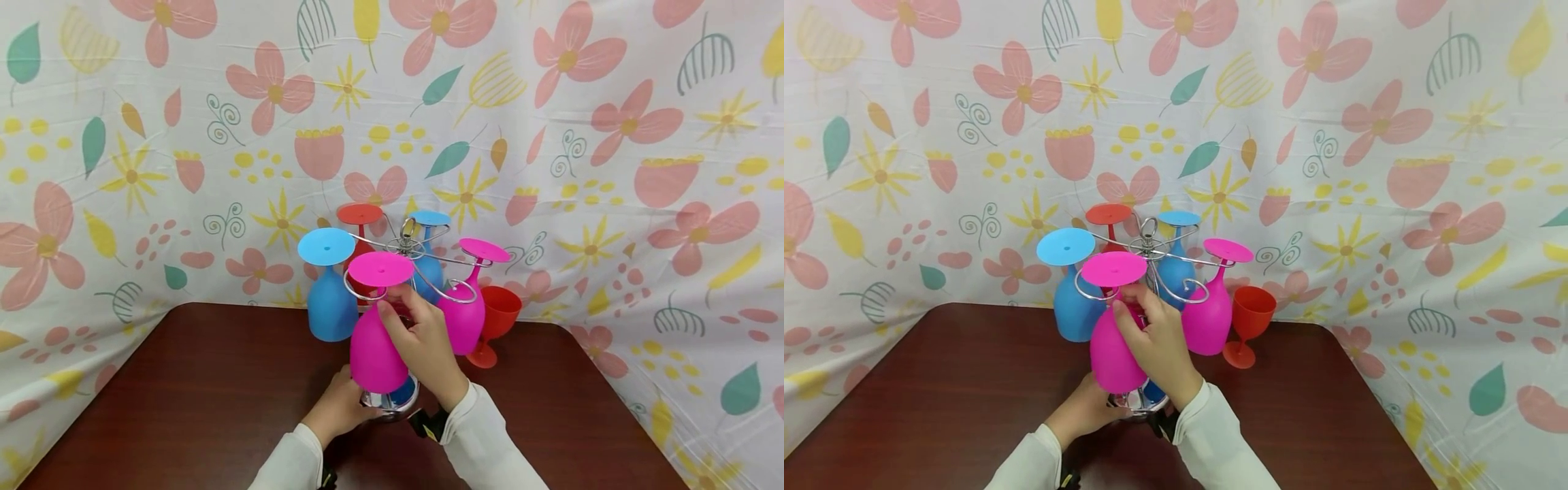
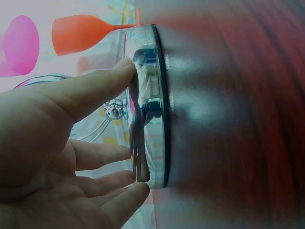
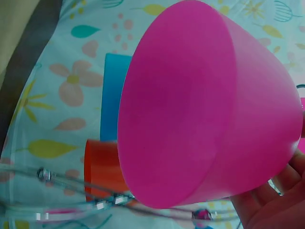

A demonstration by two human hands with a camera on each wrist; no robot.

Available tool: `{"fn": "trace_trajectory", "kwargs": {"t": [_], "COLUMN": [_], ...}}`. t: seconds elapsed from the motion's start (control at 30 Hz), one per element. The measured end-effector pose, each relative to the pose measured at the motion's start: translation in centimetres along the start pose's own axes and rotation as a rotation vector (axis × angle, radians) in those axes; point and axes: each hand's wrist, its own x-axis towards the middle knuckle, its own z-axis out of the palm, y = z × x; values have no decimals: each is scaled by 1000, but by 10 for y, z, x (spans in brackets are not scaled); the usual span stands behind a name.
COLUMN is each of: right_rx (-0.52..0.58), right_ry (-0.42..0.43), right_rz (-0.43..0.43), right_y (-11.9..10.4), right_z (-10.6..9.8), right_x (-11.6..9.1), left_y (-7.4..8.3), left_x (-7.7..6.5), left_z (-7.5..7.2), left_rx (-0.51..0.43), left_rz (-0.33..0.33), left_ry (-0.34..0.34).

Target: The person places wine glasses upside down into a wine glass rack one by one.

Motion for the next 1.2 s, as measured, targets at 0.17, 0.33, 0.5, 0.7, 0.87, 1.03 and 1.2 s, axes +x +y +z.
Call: {"fn": "trace_trajectory", "kwargs": {"t": [0.17,0.33,0.5,0.7,0.87,1.03,1.2], "right_rx": [49,88,72,53,55,79,115], "right_ry": [-40,-84,-93,-73,-56,-82,-109], "right_rz": [17,-15,-36,-56,-29,-27,-20], "right_y": [-4,-7,-10,-8,-4,-2,0], "right_z": [10,16,15,7,2,4,5], "right_x": [6,5,1,-9,-13,-14,-17], "left_y": [-1,1,5,3,0,-2,0], "left_x": [0,-4,-7,-5,-2,-3,-6], "left_z": [0,0,-2,-3,-3,-1,0], "left_rx": [-81,-212,-286,-224,-126,-112,-157], "left_rz": [28,28,6,-18,-1,6,-26], "left_ry": [15,20,20,6,13,10,10]}}
